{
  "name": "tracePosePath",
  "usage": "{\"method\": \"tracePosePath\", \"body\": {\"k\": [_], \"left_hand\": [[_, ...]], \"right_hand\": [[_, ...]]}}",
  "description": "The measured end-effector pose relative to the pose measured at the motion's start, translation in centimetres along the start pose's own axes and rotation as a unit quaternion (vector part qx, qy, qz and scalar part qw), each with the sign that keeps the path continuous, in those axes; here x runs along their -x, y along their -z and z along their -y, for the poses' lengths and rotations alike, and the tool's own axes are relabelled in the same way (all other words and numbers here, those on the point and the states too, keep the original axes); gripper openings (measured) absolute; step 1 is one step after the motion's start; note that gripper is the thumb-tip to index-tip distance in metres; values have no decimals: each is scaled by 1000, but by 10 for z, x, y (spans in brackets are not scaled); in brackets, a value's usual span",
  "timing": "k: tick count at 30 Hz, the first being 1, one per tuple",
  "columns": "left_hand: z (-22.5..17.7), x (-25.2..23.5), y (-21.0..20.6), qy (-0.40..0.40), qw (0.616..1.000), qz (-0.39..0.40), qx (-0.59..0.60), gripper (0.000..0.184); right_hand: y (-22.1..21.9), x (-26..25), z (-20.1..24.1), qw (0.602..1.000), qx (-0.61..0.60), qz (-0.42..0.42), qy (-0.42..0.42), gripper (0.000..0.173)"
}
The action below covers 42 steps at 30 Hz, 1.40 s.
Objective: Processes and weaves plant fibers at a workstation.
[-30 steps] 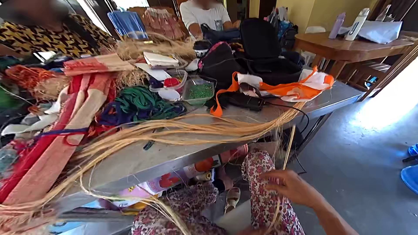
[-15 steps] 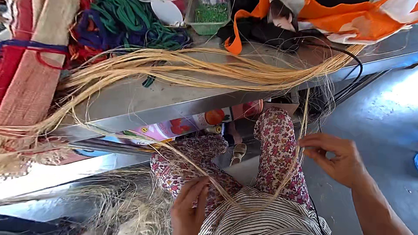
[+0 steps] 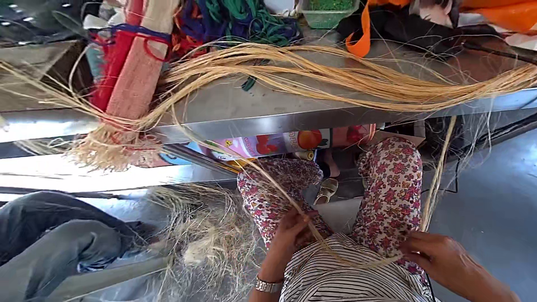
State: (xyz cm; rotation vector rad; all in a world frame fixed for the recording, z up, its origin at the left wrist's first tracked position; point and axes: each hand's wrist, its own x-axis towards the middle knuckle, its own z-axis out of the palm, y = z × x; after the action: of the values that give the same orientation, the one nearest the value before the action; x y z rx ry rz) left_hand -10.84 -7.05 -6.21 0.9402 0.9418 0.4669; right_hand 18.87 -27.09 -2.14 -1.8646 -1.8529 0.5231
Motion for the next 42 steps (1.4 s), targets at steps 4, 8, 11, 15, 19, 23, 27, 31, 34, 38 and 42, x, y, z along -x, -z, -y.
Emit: {"method": "tracePosePath", "body": {"k": [4, 8, 11, 15, 19, 23, 27, 31, 34, 38, 42], "left_hand": [[3, 0, 16, -100, 955, 102, 260, 37], [-3, 15, 62, -191, 937, 70, 284, 13], [-11, 31, 104, -246, 926, 28, 286, 9], [-24, 46, 137, -293, 887, -17, 357, 7], [-28, 39, 151, -310, 860, -86, 396, 37], [-33, 26, 146, -260, 891, -190, 320, 55], [-36, 17, 154, -252, 884, -234, 318, 54], [-40, 16, 160, -240, 882, -245, 322, 54], [-38, 19, 157, -182, 902, -269, 286, 51], [-31, 27, 149, -82, 934, -326, 119, 38], [-32, 41, 143, -70, 941, -321, -76, 26]], "right_hand": [[20, 19, -12, 993, -74, 60, -71, 9], [46, 32, -35, 946, -32, 202, -252, 9], [60, 34, -46, 916, 13, 209, -341, 13], [68, 28, -44, 921, -17, 182, -345, 14], [75, 23, -47, 911, 22, 193, -364, 31], [97, 36, -53, 925, -67, 80, -365, 51], [103, 53, -66, 846, -304, -113, -422, 66], [100, 63, -92, 633, -513, -353, -459, 45], [92, 73, -112, 523, -568, -423, -474, 50], [72, 80, -118, 569, -515, -354, -535, 54], [72, 89, -111, 728, -469, -76, -495, 69]]}}
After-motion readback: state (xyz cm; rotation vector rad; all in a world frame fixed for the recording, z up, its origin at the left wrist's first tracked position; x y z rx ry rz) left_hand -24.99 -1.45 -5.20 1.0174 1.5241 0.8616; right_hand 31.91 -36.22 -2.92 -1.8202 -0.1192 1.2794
